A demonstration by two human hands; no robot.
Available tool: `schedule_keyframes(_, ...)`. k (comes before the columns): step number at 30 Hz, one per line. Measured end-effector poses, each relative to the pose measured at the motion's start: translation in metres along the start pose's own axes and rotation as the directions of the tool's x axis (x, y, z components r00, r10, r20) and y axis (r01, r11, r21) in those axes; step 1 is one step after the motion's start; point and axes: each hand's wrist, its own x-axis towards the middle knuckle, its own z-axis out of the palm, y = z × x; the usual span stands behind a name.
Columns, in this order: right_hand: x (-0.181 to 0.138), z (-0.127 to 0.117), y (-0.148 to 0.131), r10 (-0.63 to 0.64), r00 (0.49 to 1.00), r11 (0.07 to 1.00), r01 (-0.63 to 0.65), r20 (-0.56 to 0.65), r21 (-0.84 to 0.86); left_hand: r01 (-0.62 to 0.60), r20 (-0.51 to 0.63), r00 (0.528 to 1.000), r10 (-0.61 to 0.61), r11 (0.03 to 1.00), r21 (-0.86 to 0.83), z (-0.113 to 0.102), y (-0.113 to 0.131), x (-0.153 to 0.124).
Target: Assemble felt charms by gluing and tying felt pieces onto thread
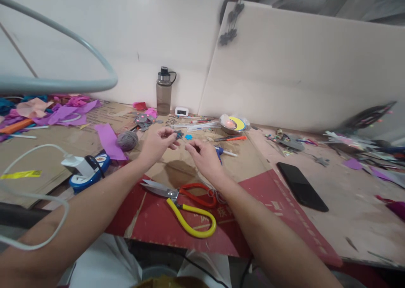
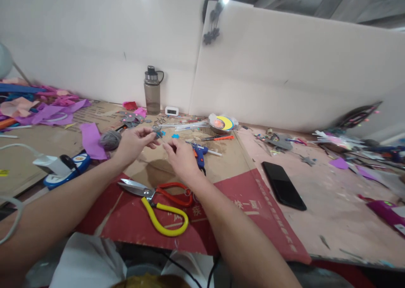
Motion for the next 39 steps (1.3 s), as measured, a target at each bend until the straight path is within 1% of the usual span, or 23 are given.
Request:
schedule_keyframes(2, -0.001, 0.002, 0.001, -0.022, 0.999, 1.000, 0.023, 0.042, -0.018, -0.038, -0.103, 0.994, 0.035, 0.999, -0.030, -0.007, -0.003, 0.007)
schedule_keyframes(4, -0.002, 0.004, 0.000, -0.055, 0.993, 0.998, 0.058, 0.101, -0.021, -0.064, -0.186, 0.982, 0.043, 0.992, -0.111, -0.014, -0.006, 0.015)
schedule_keyframes(7, -0.007, 0.006, -0.007, -0.132, 0.960, 0.991, 0.132, 0.246, 0.018, -0.069, -0.285, 0.958, -0.018, 0.954, -0.290, -0.023, -0.006, 0.024)
schedule_keyframes(9, -0.013, 0.007, -0.015, -0.184, 0.905, 0.982, 0.189, 0.385, 0.025, -0.061, -0.316, 0.946, -0.069, 0.921, -0.386, -0.028, -0.006, 0.028)
schedule_keyframes(11, -0.018, 0.006, -0.021, -0.229, 0.826, 0.967, 0.256, 0.516, 0.020, -0.059, -0.329, 0.939, -0.100, 0.896, -0.440, -0.032, -0.005, 0.029)
schedule_keyframes(12, -0.020, 0.005, -0.022, -0.247, 0.792, 0.959, 0.283, 0.558, 0.021, -0.060, -0.331, 0.938, -0.106, 0.889, -0.454, -0.033, -0.005, 0.029)
schedule_keyframes(13, -0.021, 0.002, -0.022, -0.254, 0.774, 0.955, 0.296, 0.580, 0.022, -0.058, -0.327, 0.939, -0.108, 0.886, -0.460, -0.033, -0.006, 0.029)
schedule_keyframes(14, -0.021, -0.001, -0.019, -0.245, 0.783, 0.958, 0.287, 0.572, 0.016, -0.055, -0.318, 0.942, -0.107, 0.885, -0.461, -0.032, -0.006, 0.028)
schedule_keyframes(15, -0.019, -0.006, -0.015, -0.214, 0.816, 0.968, 0.251, 0.537, 0.004, -0.052, -0.305, 0.947, -0.102, 0.887, -0.459, -0.031, -0.006, 0.027)
schedule_keyframes(16, -0.017, -0.011, -0.009, -0.152, 0.867, 0.983, 0.182, 0.474, -0.017, -0.050, -0.285, 0.954, -0.091, 0.891, -0.451, -0.030, -0.007, 0.026)
schedule_keyframes(17, -0.013, -0.018, -0.001, -0.063, 0.930, 0.996, 0.083, 0.362, -0.041, -0.050, -0.262, 0.962, -0.075, 0.896, -0.440, -0.028, -0.006, 0.025)
schedule_keyframes(18, -0.010, -0.025, 0.009, 0.028, 0.971, 0.998, -0.014, 0.238, -0.060, -0.053, -0.241, 0.969, -0.057, 0.902, -0.428, -0.025, -0.005, 0.023)
schedule_keyframes(19, -0.006, -0.032, 0.019, 0.100, 0.991, 0.992, -0.091, 0.095, -0.089, -0.058, -0.221, 0.974, -0.039, 0.908, -0.415, -0.023, -0.004, 0.021)
schedule_keyframes(20, -0.004, -0.038, 0.030, 0.140, 0.990, 0.979, -0.141, -0.015, -0.149, -0.063, -0.206, 0.978, -0.023, 0.912, -0.404, -0.021, -0.003, 0.020)
schedule_keyframes(22, -0.002, -0.045, 0.051, 0.215, 0.966, 0.922, -0.249, -0.141, -0.298, -0.072, -0.193, 0.981, -0.006, 0.917, -0.393, -0.018, 0.001, 0.017)
schedule_keyframes(23, -0.003, -0.047, 0.060, 0.270, 0.953, 0.884, -0.303, -0.140, -0.355, -0.076, -0.195, 0.981, -0.003, 0.915, -0.396, -0.017, 0.003, 0.016)
schedule_keyframes(25, -0.006, -0.044, 0.075, 0.335, 0.928, 0.849, -0.373, -0.163, -0.374, -0.083, -0.202, 0.979, 0.000, 0.911, -0.404, -0.018, 0.006, 0.015)
schedule_keyframes(28, -0.008, -0.034, 0.087, 0.350, 0.919, 0.877, -0.390, -0.181, -0.281, -0.100, -0.213, 0.977, 0.011, 0.907, -0.409, -0.020, 0.006, 0.017)
schedule_keyframes(31, -0.005, -0.031, 0.087, 0.365, 0.916, 0.894, -0.395, -0.167, -0.210, -0.080, -0.200, 0.980, -0.003, 0.910, -0.406, -0.022, 0.001, 0.018)
schedule_keyframes(34, -0.001, -0.031, 0.076, 0.363, 0.915, 0.912, -0.387, -0.175, -0.132, 0.019, -0.155, 0.984, -0.089, 0.915, -0.402, -0.019, -0.005, 0.017)
schedule_keyframes(36, -0.002, -0.030, 0.060, 0.340, 0.921, 0.935, -0.352, -0.188, -0.036, 0.084, -0.124, 0.982, -0.142, 0.919, -0.385, -0.016, -0.008, 0.015)
schedule_keyframes(38, -0.005, -0.027, 0.040, 0.287, 0.936, 0.955, -0.262, -0.205, 0.138, 0.121, -0.107, 0.980, -0.168, 0.927, -0.356, -0.014, -0.009, 0.012)
schedule_keyframes(39, -0.007, -0.025, 0.029, 0.250, 0.949, 0.956, -0.210, -0.190, 0.207, 0.129, -0.108, 0.979, -0.175, 0.932, -0.339, -0.013, -0.009, 0.011)
